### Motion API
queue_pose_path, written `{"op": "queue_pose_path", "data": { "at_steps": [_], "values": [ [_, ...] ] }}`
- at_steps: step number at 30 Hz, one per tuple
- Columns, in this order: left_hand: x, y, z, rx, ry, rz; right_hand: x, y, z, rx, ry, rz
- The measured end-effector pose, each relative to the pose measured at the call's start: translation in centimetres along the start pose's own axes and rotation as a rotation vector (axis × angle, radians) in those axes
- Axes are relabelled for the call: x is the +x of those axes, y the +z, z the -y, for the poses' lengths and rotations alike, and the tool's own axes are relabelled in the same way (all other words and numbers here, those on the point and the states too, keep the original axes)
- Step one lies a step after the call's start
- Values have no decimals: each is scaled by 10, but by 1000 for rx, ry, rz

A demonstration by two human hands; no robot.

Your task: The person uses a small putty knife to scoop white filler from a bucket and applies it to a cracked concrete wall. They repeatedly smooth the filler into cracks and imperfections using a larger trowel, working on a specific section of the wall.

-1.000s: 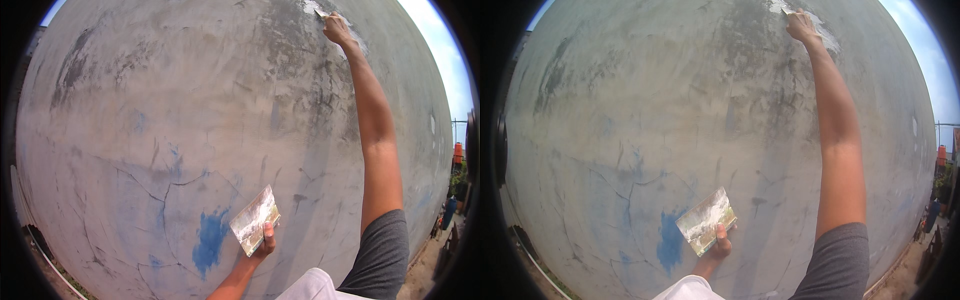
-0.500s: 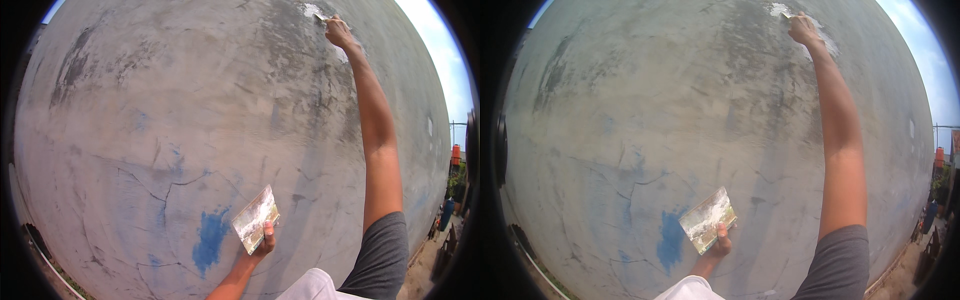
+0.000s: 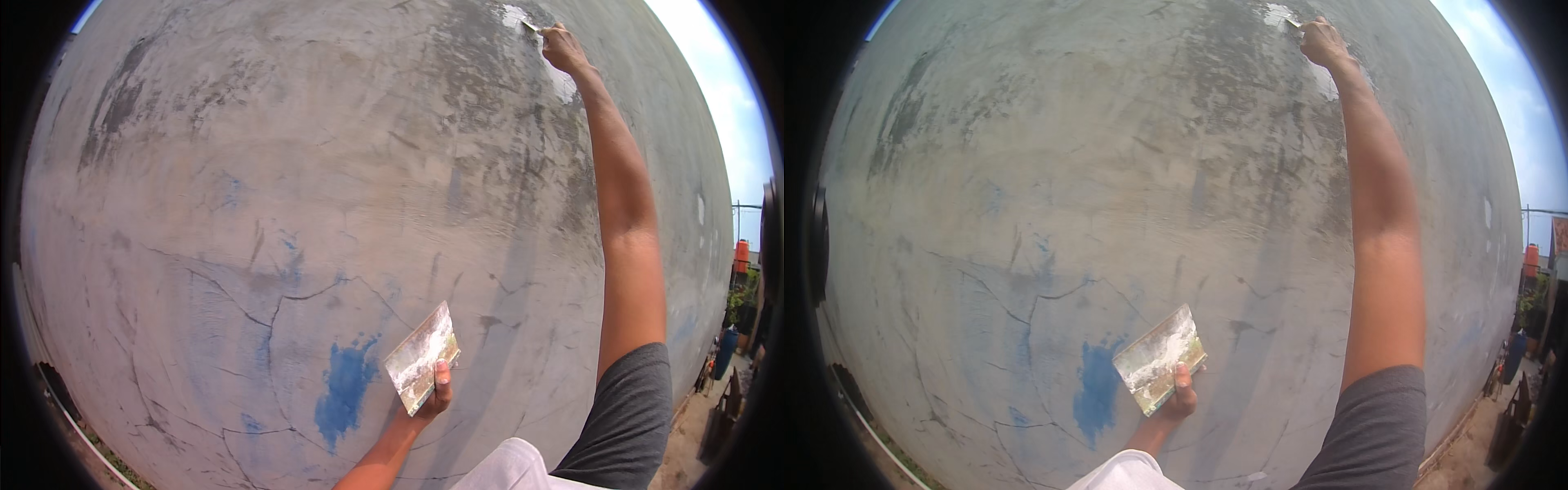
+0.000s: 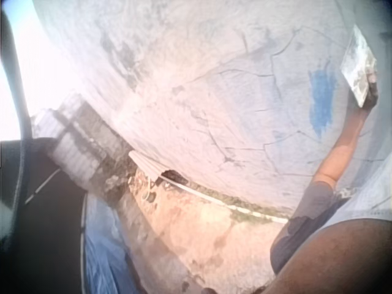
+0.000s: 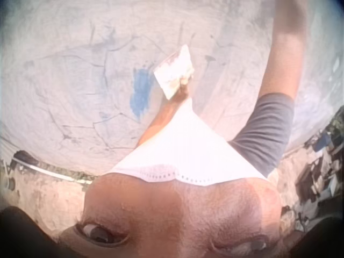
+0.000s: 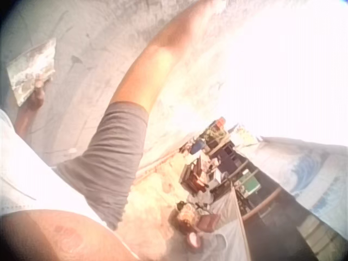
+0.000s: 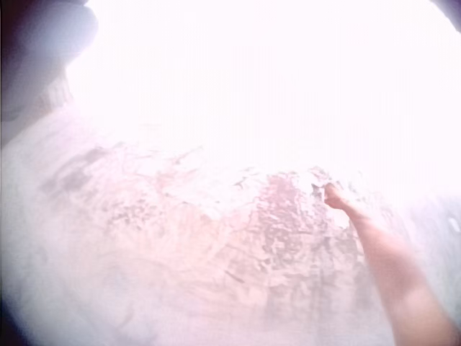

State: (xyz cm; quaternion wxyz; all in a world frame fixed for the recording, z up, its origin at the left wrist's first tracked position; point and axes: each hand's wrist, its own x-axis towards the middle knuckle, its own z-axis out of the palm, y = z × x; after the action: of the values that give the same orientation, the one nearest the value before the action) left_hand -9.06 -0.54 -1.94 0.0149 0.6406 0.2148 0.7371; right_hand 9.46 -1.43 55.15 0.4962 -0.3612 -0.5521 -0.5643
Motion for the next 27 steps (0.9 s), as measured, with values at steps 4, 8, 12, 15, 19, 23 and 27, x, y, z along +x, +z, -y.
{"op": "queue_pose_path", "data": {
  "at_steps": [4,8,12,15,19,23,27],
  "values": [
    [2,-1,-3,35,-21,6,-16,1,8,-5,-65,73],
    [-4,-4,3,51,-4,9,-24,-22,8,125,-99,96],
    [-1,-1,1,6,28,-6,0,-20,-11,-3,-51,-15],
    [-1,-4,0,-15,-2,37,9,0,-5,75,-29,-100],
    [-2,-3,2,-38,-37,43,-6,7,19,-31,-48,-53],
    [1,-4,-6,28,7,-19,-27,5,28,50,-151,-49],
    [-1,-4,-4,47,30,0,-22,-5,26,110,-123,-146]
  ]
}}
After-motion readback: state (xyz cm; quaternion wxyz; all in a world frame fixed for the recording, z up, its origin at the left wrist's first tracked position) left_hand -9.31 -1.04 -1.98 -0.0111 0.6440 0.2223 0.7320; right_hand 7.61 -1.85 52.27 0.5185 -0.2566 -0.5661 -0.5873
